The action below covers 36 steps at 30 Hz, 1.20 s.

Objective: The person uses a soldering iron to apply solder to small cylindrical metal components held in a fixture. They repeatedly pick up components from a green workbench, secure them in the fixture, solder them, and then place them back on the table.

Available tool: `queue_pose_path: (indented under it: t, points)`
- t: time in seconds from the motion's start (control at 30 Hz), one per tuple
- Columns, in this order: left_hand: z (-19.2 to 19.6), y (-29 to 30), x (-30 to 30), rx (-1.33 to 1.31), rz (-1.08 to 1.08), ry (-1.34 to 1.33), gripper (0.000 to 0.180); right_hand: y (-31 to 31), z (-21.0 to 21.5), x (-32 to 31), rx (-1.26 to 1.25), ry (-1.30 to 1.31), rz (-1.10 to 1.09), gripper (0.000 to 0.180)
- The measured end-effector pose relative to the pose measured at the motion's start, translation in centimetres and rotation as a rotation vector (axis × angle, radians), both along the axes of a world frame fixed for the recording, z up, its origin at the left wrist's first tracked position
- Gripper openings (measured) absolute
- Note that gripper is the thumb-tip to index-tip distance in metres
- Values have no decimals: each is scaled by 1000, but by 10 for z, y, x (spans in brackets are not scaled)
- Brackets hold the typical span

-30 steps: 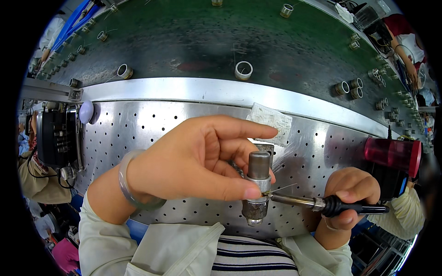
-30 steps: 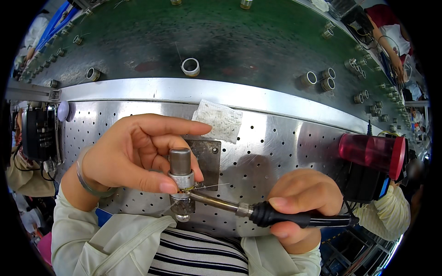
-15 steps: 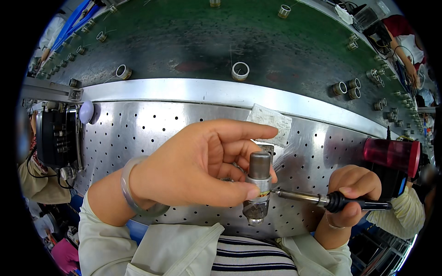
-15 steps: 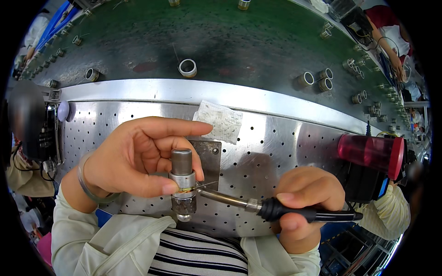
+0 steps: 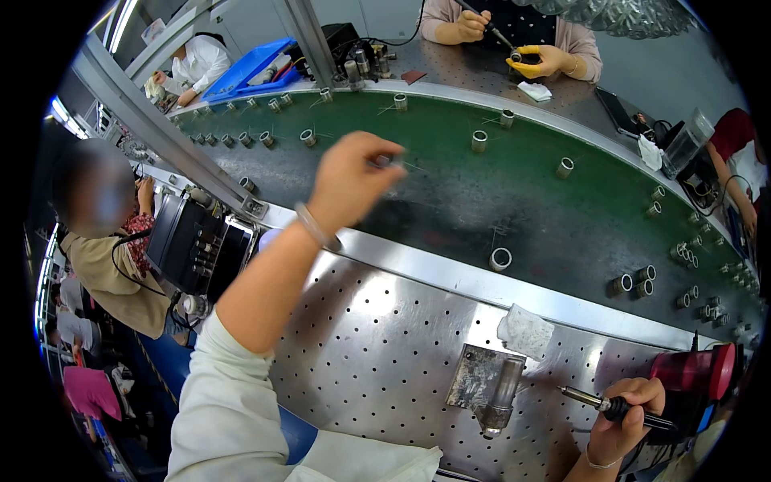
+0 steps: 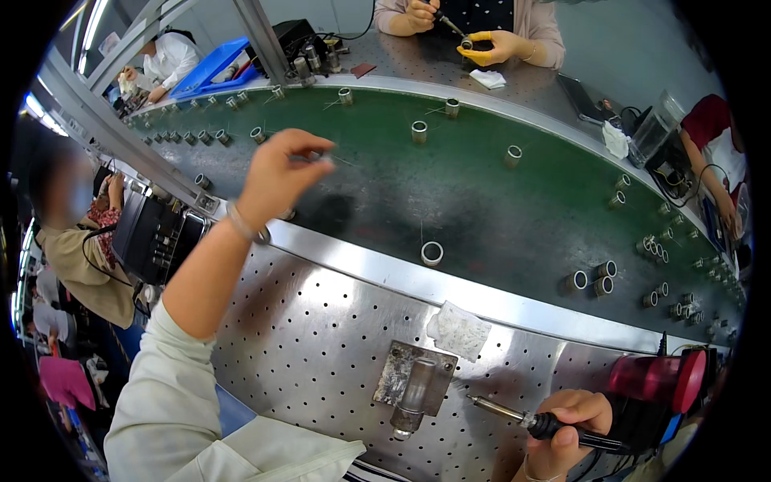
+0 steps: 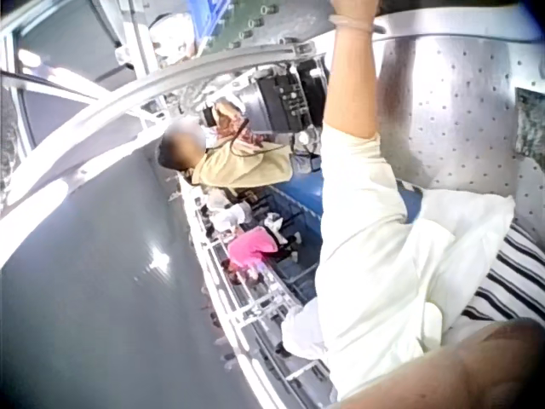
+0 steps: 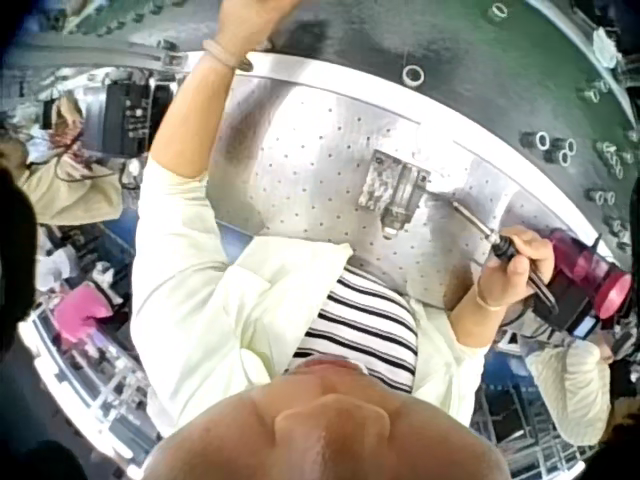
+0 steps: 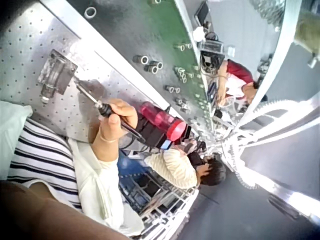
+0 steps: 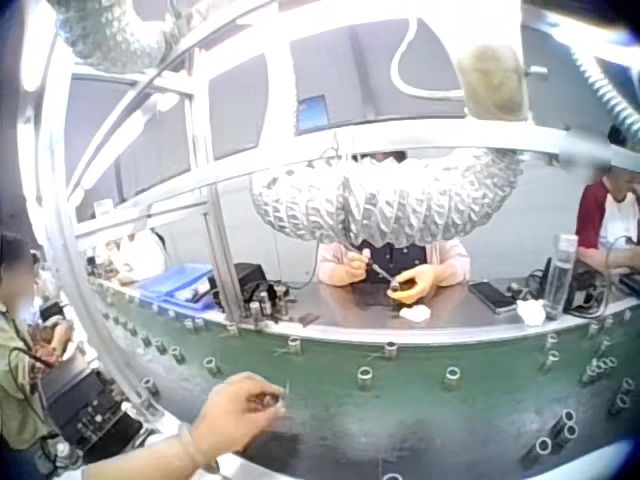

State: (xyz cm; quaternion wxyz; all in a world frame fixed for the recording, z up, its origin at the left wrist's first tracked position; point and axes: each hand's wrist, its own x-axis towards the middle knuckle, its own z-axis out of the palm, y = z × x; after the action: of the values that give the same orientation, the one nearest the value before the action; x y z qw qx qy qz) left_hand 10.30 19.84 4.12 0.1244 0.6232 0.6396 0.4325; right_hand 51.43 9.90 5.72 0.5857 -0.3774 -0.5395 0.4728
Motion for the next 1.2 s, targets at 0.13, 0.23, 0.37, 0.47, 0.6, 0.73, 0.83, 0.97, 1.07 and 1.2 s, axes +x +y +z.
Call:
queue_pose_path:
  t: [0.13, 0.23, 0.37, 0.47, 0.6, 0.73, 0.83, 0.97, 1.07, 1.2]
  points:
    - [-20, 18, -90, 26, 258, 367, 27, 4, -2, -9, -7, 227, 62, 33]
    - [-23, 18, -106, -205, 282, 373, 38, 8, -4, -6, -18, 240, 116, 33]
    - [-5, 9, -78, 98, 220, 680, 56, 4, -1, -3, 39, 289, 127, 33]
    - [18, 8, 2, 161, 3, 544, 50, -6, 2, 6, 16, 53, -7, 41]
    - [32, -10, 80, 132, -312, 408, 29, -2, 8, -1, 1, 301, 95, 30]
    - [24, 7, 134, 104, -494, 340, 26, 2, 16, 4, -54, 208, 96, 33]
    - [15, 42, 171, 39, -646, 271, 29, 4, 14, 12, 54, 276, 104, 26]
    - [4, 72, 237, -168, -756, 205, 34, 5, 11, 20, 78, 387, 93, 20]
    - [-13, 80, 276, -168, -752, 256, 35, 4, 11, 26, 73, 398, 99, 20]
    - [-28, 81, 278, -143, -810, 283, 35, 3, 9, 25, 92, 327, 89, 23]
